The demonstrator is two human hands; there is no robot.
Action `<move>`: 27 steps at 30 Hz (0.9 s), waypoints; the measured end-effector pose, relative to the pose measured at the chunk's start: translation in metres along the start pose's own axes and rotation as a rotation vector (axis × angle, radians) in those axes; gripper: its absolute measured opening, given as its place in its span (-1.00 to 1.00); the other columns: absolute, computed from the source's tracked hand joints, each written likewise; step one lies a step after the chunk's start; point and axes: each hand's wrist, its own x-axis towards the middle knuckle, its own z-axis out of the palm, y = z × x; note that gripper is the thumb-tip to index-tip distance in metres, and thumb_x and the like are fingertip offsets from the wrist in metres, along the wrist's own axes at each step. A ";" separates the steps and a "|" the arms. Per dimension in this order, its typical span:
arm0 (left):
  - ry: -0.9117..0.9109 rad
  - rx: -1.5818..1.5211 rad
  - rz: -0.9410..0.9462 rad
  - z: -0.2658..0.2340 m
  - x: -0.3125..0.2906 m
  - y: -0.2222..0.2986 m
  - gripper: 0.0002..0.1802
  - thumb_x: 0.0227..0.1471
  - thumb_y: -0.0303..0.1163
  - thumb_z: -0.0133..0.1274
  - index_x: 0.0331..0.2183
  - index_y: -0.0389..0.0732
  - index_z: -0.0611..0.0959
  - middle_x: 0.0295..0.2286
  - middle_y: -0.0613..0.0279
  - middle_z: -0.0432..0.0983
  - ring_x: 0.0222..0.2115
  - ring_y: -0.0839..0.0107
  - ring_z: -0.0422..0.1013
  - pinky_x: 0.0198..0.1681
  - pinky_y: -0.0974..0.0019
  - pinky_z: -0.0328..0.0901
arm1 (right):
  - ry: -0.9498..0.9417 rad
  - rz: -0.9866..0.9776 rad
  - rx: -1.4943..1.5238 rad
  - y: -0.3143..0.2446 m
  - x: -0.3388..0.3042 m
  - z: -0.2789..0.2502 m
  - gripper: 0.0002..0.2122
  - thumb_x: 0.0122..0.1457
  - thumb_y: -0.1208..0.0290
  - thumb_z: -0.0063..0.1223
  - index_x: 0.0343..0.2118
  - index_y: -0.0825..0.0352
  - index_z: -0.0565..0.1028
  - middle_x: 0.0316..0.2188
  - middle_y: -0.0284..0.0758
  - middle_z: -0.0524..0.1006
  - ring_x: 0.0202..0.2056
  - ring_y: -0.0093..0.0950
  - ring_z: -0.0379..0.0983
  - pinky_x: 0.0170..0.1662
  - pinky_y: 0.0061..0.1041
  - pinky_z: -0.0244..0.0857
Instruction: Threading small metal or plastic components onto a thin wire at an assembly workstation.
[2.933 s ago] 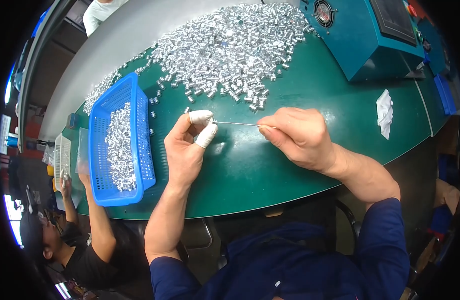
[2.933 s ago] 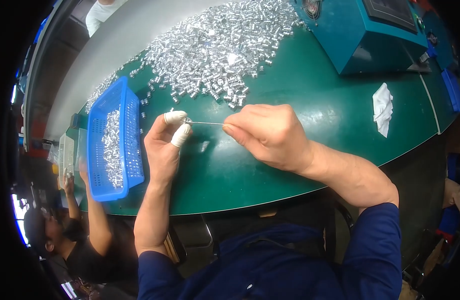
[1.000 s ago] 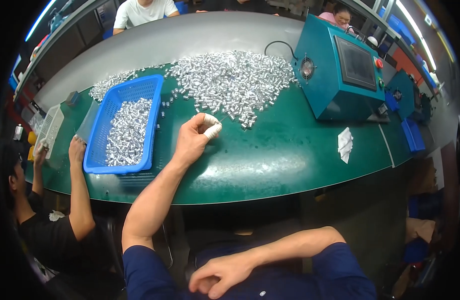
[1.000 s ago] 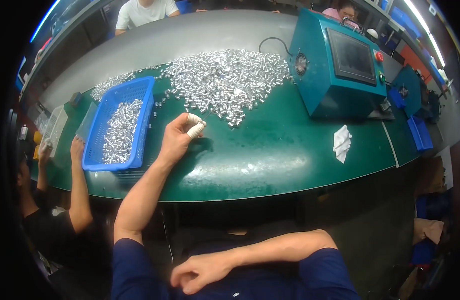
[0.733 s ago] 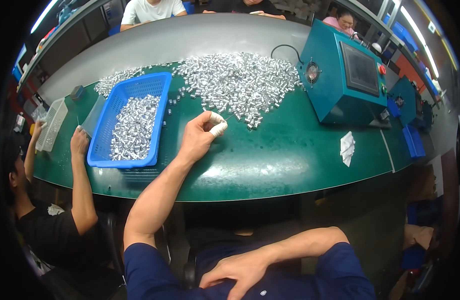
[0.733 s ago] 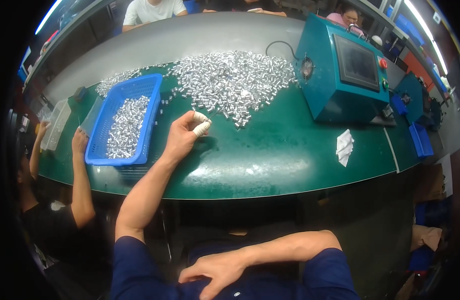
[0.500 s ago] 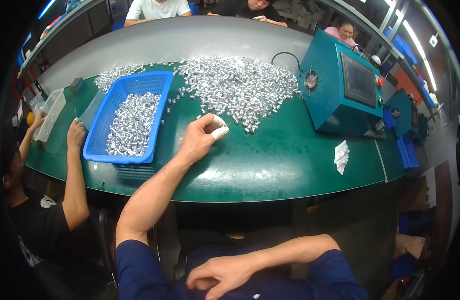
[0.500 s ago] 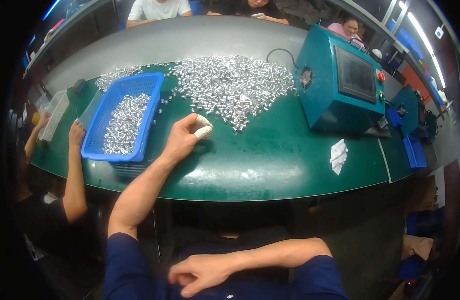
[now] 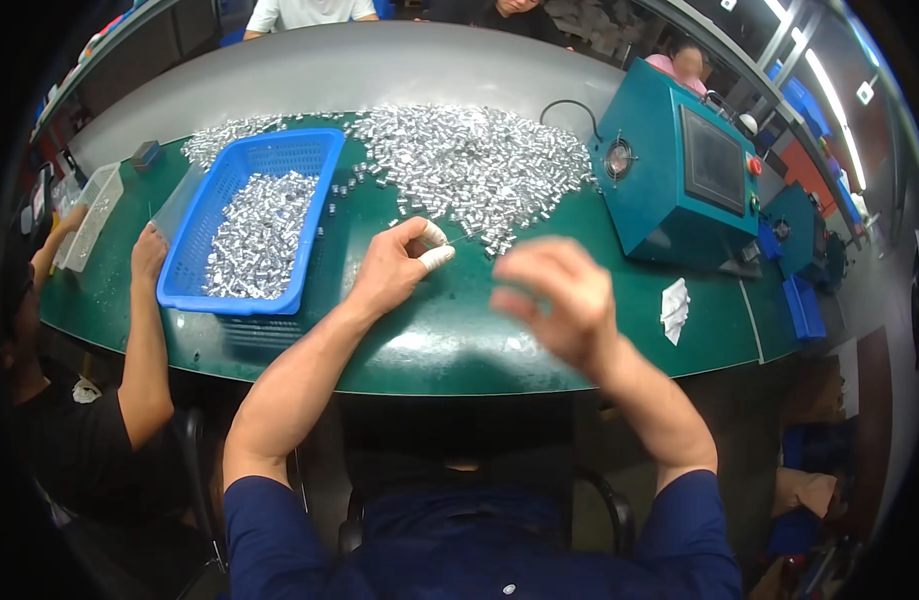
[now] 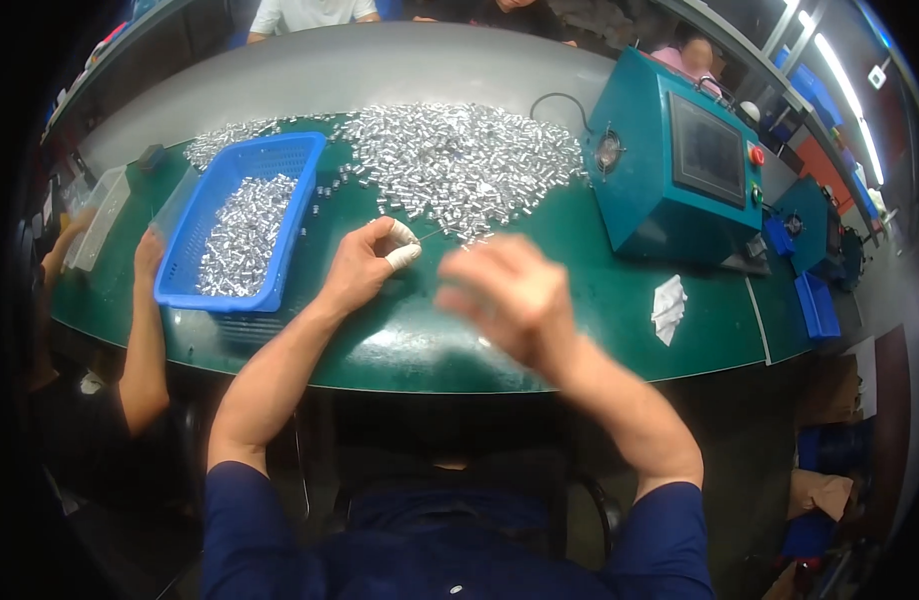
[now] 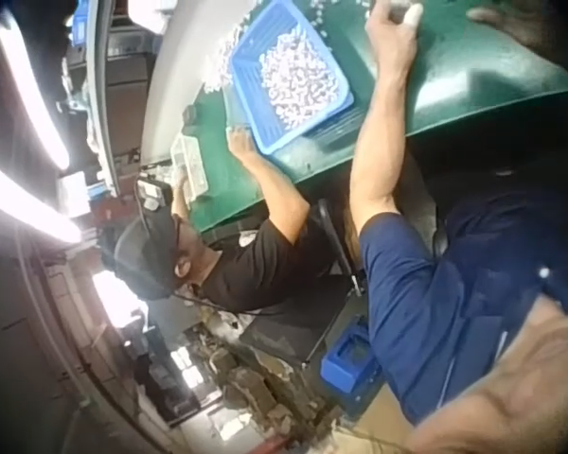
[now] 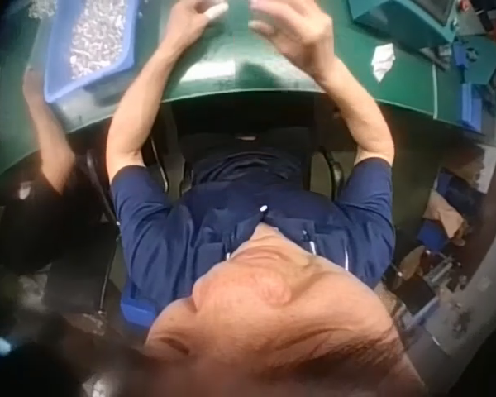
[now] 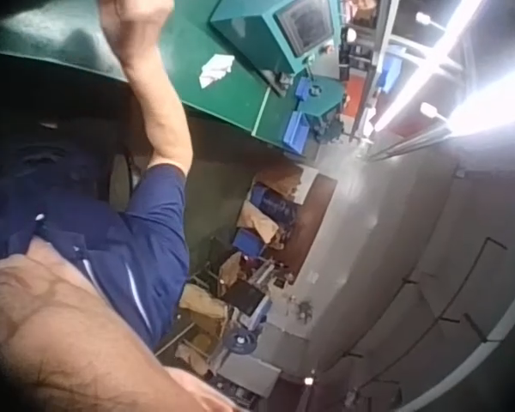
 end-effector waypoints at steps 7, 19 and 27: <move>-0.069 0.012 0.015 0.002 0.001 0.001 -0.83 0.06 -0.38 0.31 -0.37 -0.22 0.64 -0.59 0.46 0.45 -0.54 0.69 0.28 -0.48 0.46 0.20 | -0.108 -0.125 -0.234 0.066 -0.002 0.010 -0.68 -0.07 0.49 0.37 -0.19 0.21 0.59 -0.24 -0.36 0.60 -0.26 -0.33 0.55 -0.29 -0.38 0.48; -0.035 0.139 -0.039 0.000 0.001 0.008 -0.85 0.06 -0.45 0.28 -0.32 -0.26 0.64 -0.45 0.37 0.58 -0.40 0.63 0.46 -0.32 0.45 0.34 | -0.209 1.184 0.951 0.073 -0.026 0.051 -0.82 0.24 0.46 0.19 -0.15 0.41 0.62 -0.38 -0.35 0.65 -0.37 -0.59 0.56 -0.30 -0.63 0.42; -0.061 0.229 0.085 0.009 0.001 0.003 -0.84 0.03 -0.46 0.30 -0.33 -0.27 0.65 -0.45 0.30 0.59 -0.43 0.57 0.48 -0.37 0.45 0.35 | -0.034 0.310 0.328 0.088 -0.050 0.057 -0.88 0.20 0.53 0.22 -0.22 0.40 0.62 -0.49 -0.35 0.64 -0.41 -0.56 0.56 -0.36 -0.56 0.44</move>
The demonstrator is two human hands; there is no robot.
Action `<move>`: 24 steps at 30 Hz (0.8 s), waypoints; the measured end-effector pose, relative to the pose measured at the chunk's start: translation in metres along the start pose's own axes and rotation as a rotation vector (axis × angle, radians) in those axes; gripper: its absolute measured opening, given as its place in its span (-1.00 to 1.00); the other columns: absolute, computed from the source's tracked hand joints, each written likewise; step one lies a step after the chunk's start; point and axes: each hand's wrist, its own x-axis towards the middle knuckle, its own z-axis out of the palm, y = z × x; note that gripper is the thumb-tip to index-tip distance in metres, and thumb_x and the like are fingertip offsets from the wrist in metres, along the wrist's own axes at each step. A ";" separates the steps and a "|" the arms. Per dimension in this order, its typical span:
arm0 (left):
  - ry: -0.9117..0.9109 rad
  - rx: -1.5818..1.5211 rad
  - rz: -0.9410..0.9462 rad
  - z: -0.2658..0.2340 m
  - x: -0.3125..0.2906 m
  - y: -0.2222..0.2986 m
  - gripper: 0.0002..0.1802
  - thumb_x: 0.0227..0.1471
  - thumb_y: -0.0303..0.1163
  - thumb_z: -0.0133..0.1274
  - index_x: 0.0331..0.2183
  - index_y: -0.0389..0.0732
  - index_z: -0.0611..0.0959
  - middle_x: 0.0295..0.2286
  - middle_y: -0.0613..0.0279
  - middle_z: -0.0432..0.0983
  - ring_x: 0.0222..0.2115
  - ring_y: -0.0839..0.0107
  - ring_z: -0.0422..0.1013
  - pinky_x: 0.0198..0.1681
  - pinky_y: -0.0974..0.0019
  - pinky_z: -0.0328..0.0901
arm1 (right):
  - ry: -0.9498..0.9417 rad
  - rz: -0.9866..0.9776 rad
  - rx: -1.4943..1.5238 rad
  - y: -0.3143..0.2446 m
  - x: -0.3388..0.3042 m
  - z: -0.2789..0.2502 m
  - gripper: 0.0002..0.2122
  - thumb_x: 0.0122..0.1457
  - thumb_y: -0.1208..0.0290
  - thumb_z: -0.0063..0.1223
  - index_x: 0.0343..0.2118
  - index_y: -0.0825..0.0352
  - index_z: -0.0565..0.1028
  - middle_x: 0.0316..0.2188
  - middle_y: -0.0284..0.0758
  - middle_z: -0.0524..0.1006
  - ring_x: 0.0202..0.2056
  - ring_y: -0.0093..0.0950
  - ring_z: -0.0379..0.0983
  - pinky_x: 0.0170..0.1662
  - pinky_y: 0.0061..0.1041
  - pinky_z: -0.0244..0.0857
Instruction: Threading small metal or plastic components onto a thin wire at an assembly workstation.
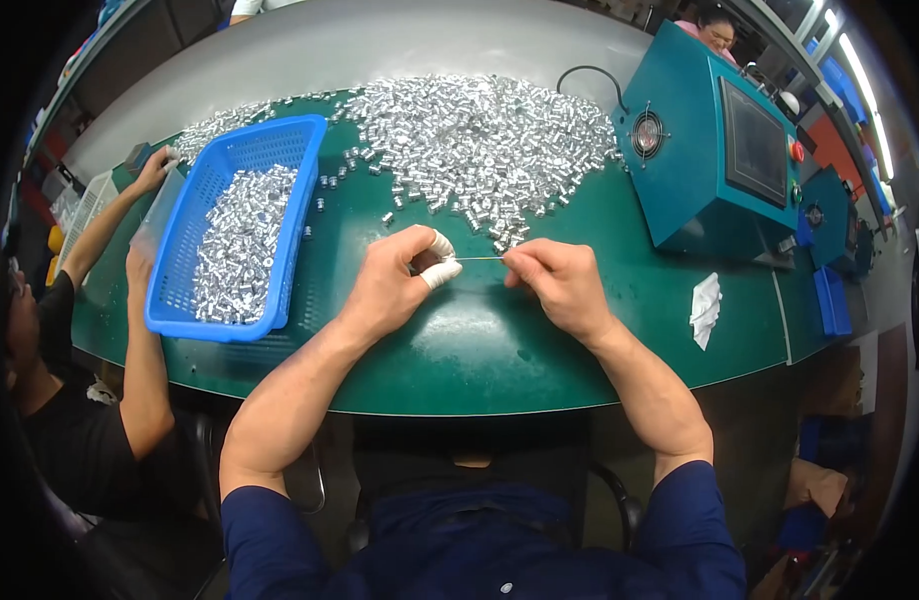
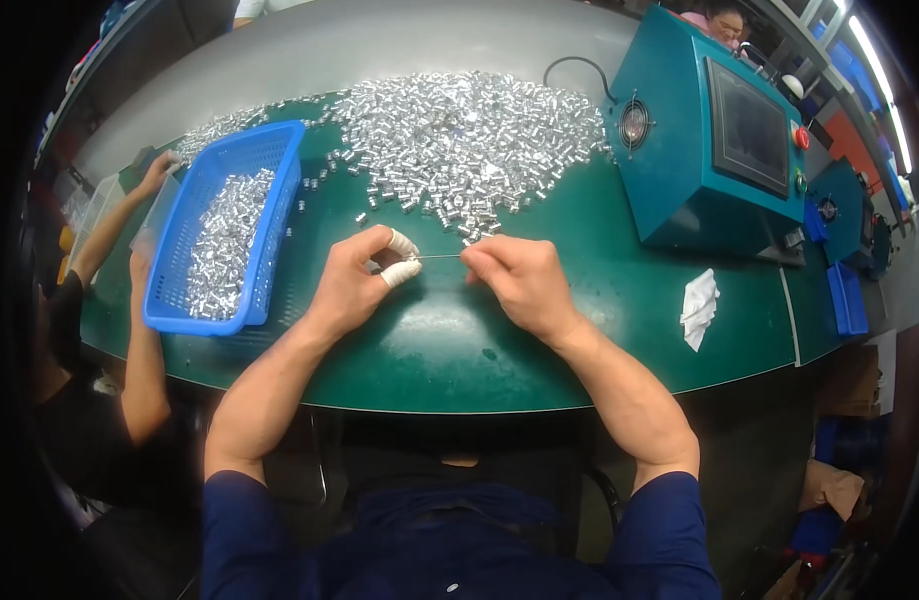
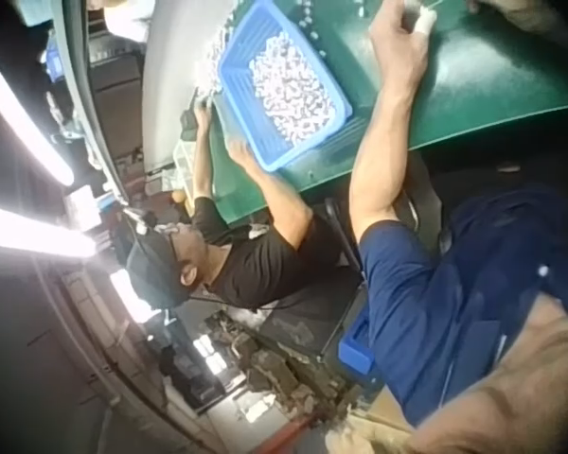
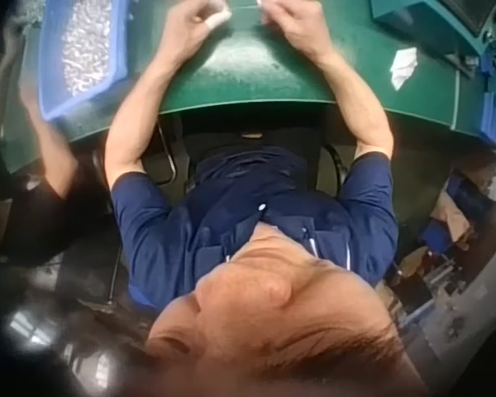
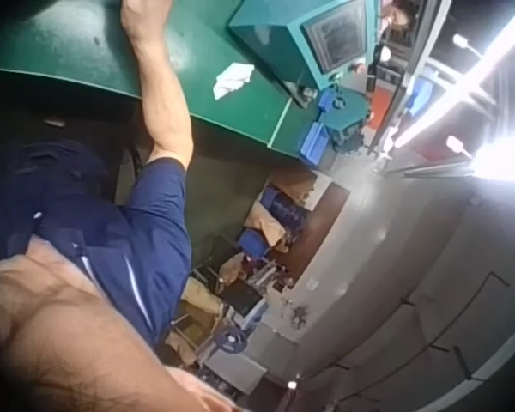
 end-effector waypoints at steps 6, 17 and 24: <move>-0.021 0.056 0.014 0.004 -0.001 0.000 -0.83 0.02 -0.47 0.31 -0.33 -0.28 0.64 -0.45 0.29 0.60 -0.43 0.58 0.48 -0.37 0.46 0.36 | -0.030 0.708 0.597 -0.006 0.000 0.002 -0.86 0.28 0.44 0.15 -0.24 0.42 0.62 -0.45 -0.31 0.62 -0.43 -0.60 0.53 -0.42 -0.64 0.38; -0.082 -0.115 -0.171 0.006 0.001 0.003 -0.84 0.04 -0.48 0.30 -0.34 -0.29 0.64 -0.47 0.34 0.58 -0.45 0.64 0.47 -0.37 0.49 0.35 | -0.043 -0.020 0.011 0.001 0.001 -0.018 -0.83 0.08 0.54 0.31 -0.25 0.39 0.63 -0.42 -0.28 0.66 -0.41 -0.52 0.57 -0.37 -0.51 0.42; -0.058 -0.025 -0.056 0.007 -0.002 0.005 -0.80 0.04 -0.44 0.32 -0.31 -0.29 0.65 -0.43 0.26 0.59 -0.36 0.56 0.50 -0.28 0.41 0.40 | -0.182 0.786 0.695 -0.002 -0.004 -0.010 -0.80 0.35 0.39 0.04 -0.17 0.43 0.59 -0.48 -0.30 0.63 -0.49 -0.64 0.49 -0.39 -0.64 0.38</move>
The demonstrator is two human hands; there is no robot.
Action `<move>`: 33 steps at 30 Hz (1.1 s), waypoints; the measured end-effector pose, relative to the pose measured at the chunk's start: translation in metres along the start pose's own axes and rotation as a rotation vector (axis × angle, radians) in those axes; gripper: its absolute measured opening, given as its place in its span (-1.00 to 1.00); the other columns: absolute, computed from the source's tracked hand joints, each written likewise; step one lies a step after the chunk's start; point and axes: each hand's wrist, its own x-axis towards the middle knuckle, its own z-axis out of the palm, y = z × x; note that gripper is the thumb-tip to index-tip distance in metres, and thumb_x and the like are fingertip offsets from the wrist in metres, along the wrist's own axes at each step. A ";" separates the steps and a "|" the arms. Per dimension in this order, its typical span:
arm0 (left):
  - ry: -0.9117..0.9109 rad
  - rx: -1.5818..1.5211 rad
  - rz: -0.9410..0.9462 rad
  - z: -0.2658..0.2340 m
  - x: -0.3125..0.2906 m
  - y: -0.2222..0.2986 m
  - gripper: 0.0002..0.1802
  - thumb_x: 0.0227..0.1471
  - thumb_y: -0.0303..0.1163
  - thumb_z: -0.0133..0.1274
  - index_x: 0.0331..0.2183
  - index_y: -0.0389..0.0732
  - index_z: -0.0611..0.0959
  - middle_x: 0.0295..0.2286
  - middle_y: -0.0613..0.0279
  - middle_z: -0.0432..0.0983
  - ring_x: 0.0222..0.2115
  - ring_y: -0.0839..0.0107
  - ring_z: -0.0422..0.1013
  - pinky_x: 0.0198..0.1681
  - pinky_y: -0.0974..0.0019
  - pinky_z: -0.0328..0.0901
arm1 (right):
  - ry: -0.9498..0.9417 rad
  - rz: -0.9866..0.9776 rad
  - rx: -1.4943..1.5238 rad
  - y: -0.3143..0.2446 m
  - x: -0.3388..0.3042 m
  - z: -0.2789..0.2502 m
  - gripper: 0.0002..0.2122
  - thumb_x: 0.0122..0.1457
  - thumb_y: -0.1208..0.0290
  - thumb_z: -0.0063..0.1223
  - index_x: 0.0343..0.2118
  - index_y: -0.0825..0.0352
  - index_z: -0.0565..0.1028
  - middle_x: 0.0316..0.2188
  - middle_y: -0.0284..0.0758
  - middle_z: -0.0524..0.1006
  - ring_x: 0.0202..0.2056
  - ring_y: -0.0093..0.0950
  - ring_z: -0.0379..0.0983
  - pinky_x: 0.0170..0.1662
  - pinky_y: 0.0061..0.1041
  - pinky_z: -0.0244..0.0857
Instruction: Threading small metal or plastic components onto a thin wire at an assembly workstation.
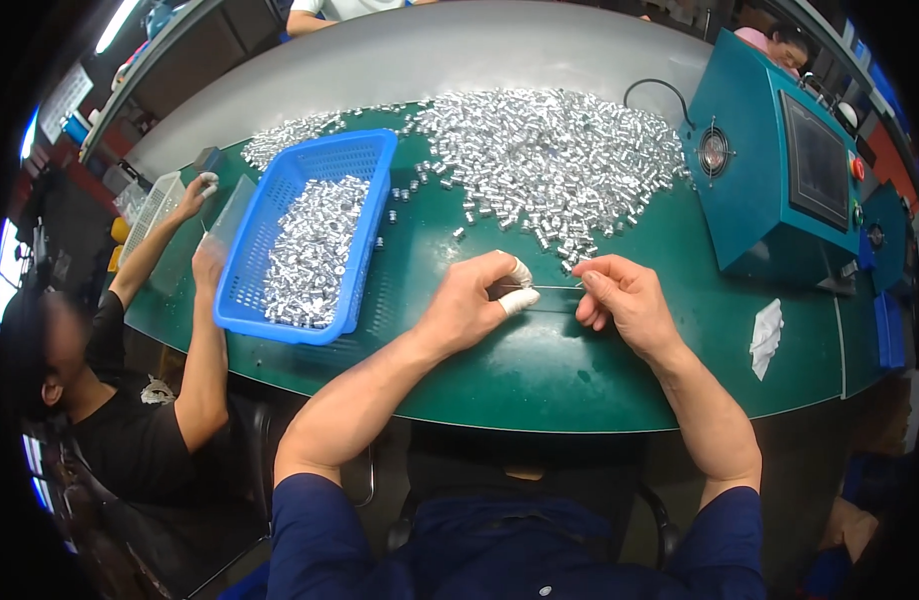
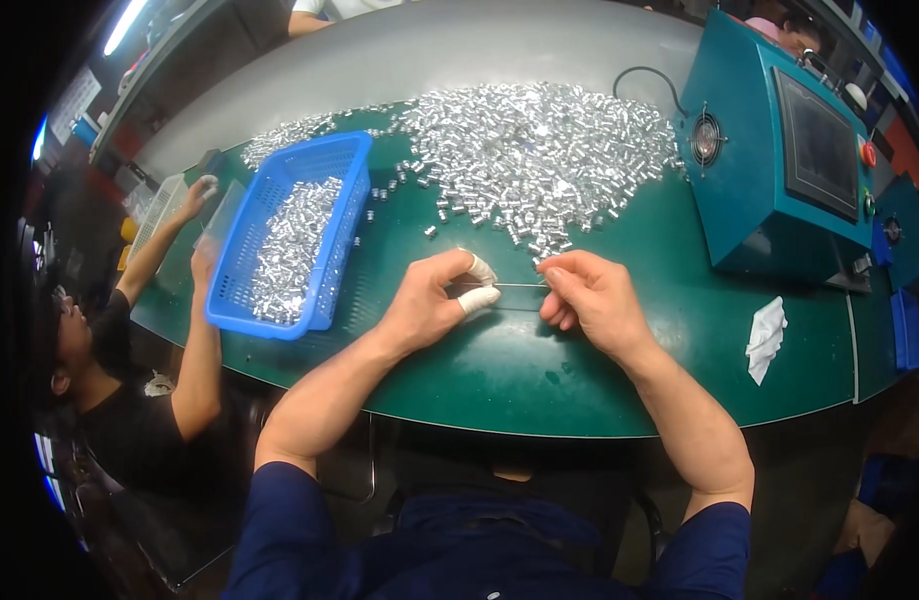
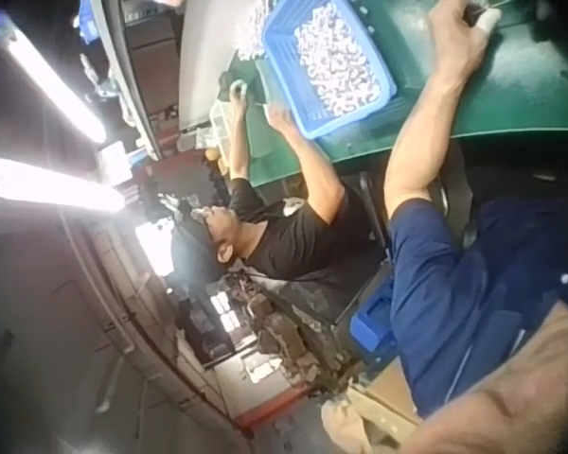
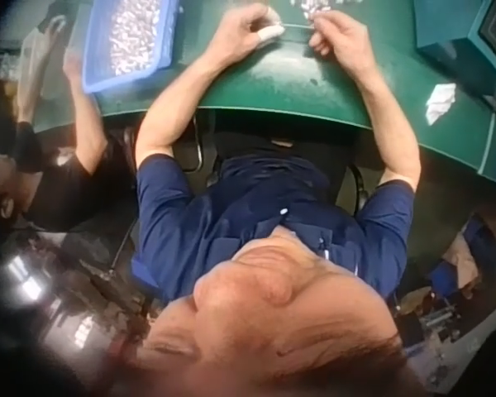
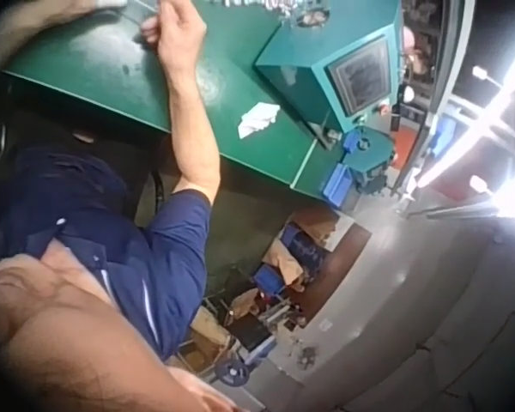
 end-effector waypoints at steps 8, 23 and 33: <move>-0.091 -0.137 -0.105 -0.003 0.000 0.002 -0.79 0.09 -0.42 0.28 -0.25 -0.31 0.64 -0.38 0.25 0.61 -0.32 0.57 0.50 -0.24 0.41 0.40 | 0.080 -0.149 -0.086 0.003 -0.001 0.003 -0.74 0.39 0.33 -0.03 -0.06 0.44 0.54 -0.50 -0.31 0.61 -0.48 -0.63 0.51 -0.38 -0.67 0.38; -0.022 0.011 0.012 -0.005 -0.002 0.006 -0.79 0.08 -0.41 0.28 -0.27 -0.30 0.64 -0.43 0.13 0.61 -0.37 0.43 0.56 -0.28 0.34 0.43 | 0.135 -0.156 -0.088 0.002 -0.003 0.010 -0.71 0.39 0.29 -0.04 -0.10 0.45 0.55 -0.51 -0.29 0.62 -0.48 -0.58 0.54 -0.43 -0.65 0.41; 0.009 0.060 0.080 -0.004 -0.003 0.006 -0.80 0.11 -0.42 0.25 -0.26 -0.32 0.63 -0.40 0.17 0.63 -0.36 0.45 0.55 -0.28 0.35 0.42 | 0.148 -0.058 -0.028 -0.009 -0.005 0.011 -0.80 0.34 0.35 0.08 -0.26 0.41 0.59 -0.52 -0.34 0.60 -0.50 -0.62 0.49 -0.40 -0.66 0.36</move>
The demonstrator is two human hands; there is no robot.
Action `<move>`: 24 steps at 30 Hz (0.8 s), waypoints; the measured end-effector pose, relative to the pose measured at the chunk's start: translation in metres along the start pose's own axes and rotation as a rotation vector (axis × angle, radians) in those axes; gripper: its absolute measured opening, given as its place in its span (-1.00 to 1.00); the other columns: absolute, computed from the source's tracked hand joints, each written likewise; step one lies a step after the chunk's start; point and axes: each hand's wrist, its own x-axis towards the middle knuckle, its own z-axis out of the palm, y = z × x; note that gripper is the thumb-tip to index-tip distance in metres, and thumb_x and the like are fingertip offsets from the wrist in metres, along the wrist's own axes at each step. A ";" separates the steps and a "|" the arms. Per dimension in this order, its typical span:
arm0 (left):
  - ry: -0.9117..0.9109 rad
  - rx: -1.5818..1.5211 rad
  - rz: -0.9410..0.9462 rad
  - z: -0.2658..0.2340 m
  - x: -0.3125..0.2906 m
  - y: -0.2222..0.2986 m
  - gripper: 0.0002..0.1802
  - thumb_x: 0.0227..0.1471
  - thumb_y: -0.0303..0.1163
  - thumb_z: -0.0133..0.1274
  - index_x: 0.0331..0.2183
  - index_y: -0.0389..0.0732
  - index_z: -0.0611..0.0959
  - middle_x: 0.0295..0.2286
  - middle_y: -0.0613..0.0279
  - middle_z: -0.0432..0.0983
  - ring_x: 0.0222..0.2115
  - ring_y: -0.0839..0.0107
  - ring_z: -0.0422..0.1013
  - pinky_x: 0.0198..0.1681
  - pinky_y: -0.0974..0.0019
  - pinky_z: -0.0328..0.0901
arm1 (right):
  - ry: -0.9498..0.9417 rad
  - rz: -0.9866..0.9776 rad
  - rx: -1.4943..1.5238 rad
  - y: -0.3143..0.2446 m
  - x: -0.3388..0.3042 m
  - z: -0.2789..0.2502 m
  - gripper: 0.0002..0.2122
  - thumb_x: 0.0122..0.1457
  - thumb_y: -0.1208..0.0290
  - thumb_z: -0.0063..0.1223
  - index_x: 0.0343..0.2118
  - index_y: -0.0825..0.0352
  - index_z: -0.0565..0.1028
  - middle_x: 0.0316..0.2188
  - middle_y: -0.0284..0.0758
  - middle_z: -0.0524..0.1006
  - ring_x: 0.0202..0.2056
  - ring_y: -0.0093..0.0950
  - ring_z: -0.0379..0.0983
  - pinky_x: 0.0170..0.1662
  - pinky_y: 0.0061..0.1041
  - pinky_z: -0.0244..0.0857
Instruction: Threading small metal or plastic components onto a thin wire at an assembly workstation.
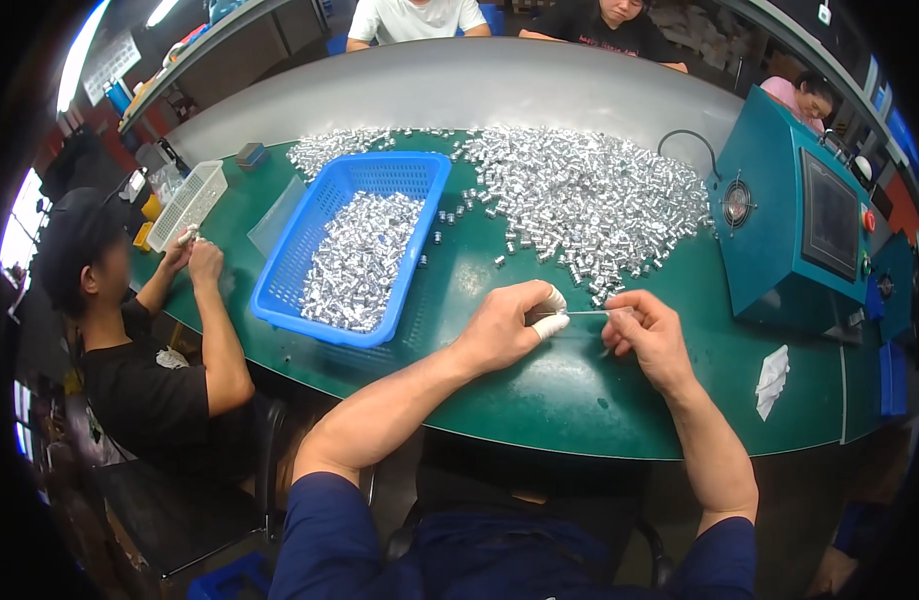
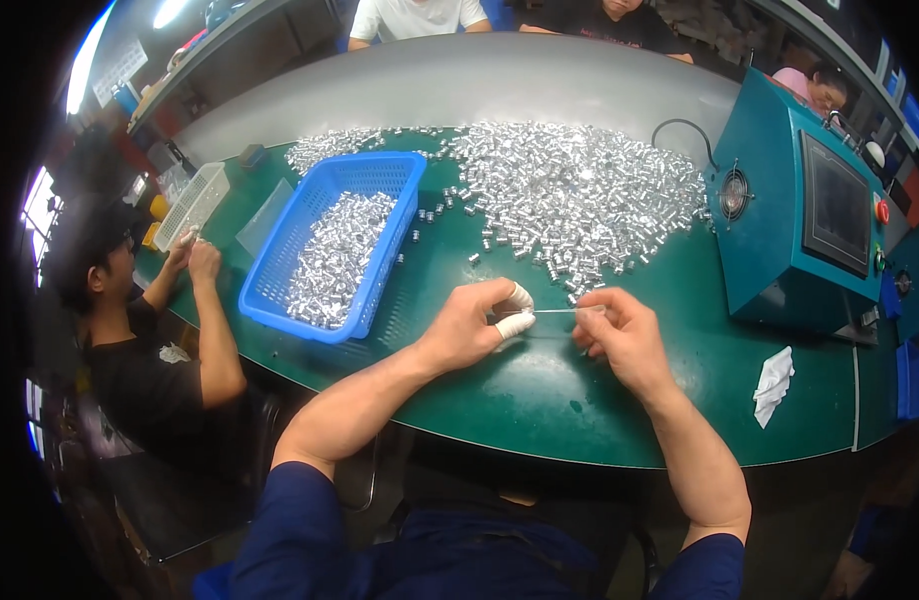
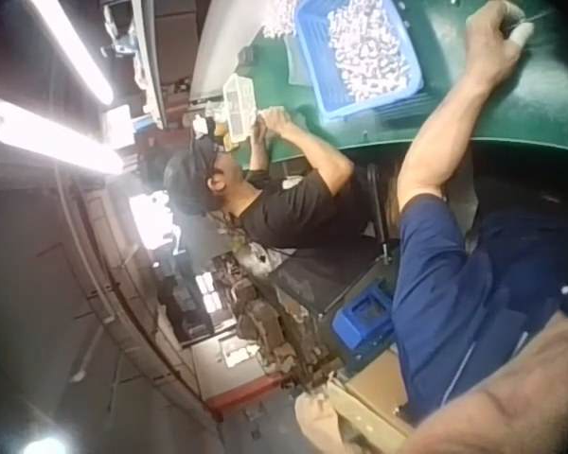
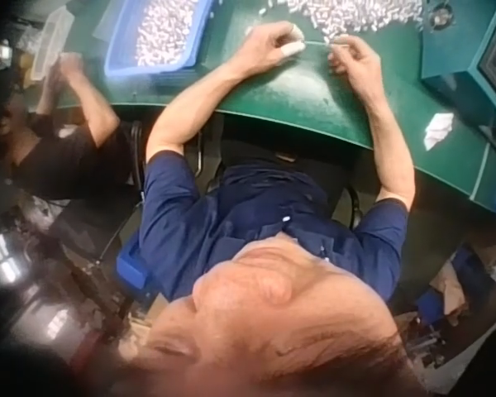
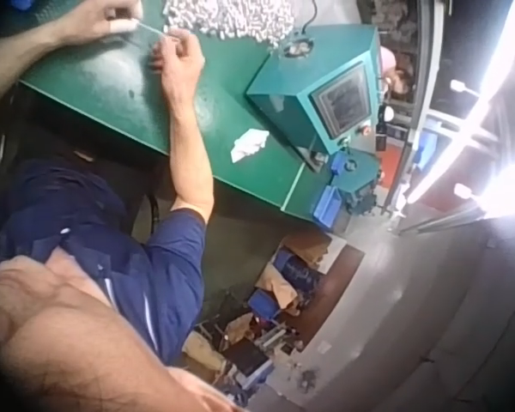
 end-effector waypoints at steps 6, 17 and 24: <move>-0.025 -0.084 -0.091 -0.003 -0.003 0.000 -0.81 0.12 -0.42 0.24 -0.26 -0.32 0.63 -0.40 0.19 0.62 -0.38 0.49 0.52 -0.29 0.36 0.41 | 0.023 -0.116 -0.152 0.000 -0.003 -0.007 -0.85 0.27 0.43 0.18 -0.26 0.43 0.61 -0.48 -0.35 0.62 -0.42 -0.63 0.54 -0.37 -0.65 0.38; -0.018 -0.131 -0.072 -0.001 -0.003 -0.001 -0.81 0.12 -0.42 0.24 -0.26 -0.33 0.63 -0.39 0.18 0.62 -0.36 0.47 0.53 -0.27 0.34 0.41 | -0.016 -0.378 -0.462 0.006 -0.001 -0.009 -0.87 0.24 0.44 0.20 -0.29 0.42 0.62 -0.53 -0.35 0.62 -0.52 -0.61 0.51 -0.45 -0.66 0.33; -0.014 -0.081 -0.017 -0.001 -0.003 0.000 -0.80 0.10 -0.42 0.25 -0.28 -0.33 0.63 -0.41 0.15 0.61 -0.38 0.45 0.55 -0.29 0.33 0.41 | -0.125 0.120 0.126 0.001 0.001 -0.009 -0.77 0.37 0.36 -0.03 -0.05 0.40 0.51 -0.59 -0.35 0.57 -0.60 -0.62 0.46 -0.50 -0.68 0.33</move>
